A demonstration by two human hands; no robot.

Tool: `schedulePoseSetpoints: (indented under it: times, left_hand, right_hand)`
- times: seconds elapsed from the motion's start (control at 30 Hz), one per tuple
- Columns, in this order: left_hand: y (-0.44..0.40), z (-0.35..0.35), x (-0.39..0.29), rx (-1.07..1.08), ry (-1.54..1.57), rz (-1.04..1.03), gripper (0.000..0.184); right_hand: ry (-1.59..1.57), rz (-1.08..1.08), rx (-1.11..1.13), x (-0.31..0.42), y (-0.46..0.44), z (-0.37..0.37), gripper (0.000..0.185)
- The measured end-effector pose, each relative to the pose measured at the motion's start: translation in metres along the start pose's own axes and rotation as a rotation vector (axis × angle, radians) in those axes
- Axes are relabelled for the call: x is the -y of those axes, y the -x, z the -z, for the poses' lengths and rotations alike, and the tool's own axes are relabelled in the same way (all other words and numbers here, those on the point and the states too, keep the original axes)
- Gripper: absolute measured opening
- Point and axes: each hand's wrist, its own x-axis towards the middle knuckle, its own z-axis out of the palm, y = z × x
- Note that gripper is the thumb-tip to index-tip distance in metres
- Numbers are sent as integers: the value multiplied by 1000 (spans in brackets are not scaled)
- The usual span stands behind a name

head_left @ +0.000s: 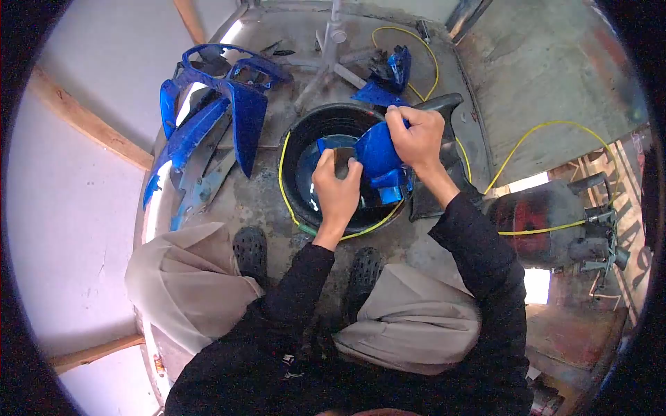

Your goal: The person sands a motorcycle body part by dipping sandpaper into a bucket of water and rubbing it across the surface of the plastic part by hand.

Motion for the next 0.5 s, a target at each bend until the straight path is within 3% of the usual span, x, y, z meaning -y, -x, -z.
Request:
schedulePoseSetpoints:
  times: [0.13, 0.27, 0.4, 0.5]
  left_hand:
    - [-7, -3, -31, 38, 79, -48, 7]
    - [0, 0, 10, 10, 2, -3, 8]
    - [-4, -3, -32, 36, 75, -87, 7]
    - [1, -2, -8, 15, 3, -1, 8]
  right_hand:
    - [-21, -23, -18, 1, 1, -1, 34]
    - [-10, -28, -10, 0, 0, -1, 34]
    - [-2, -21, -22, 2, 0, 0, 34]
    - [-10, -29, -19, -3, 0, 0, 35]
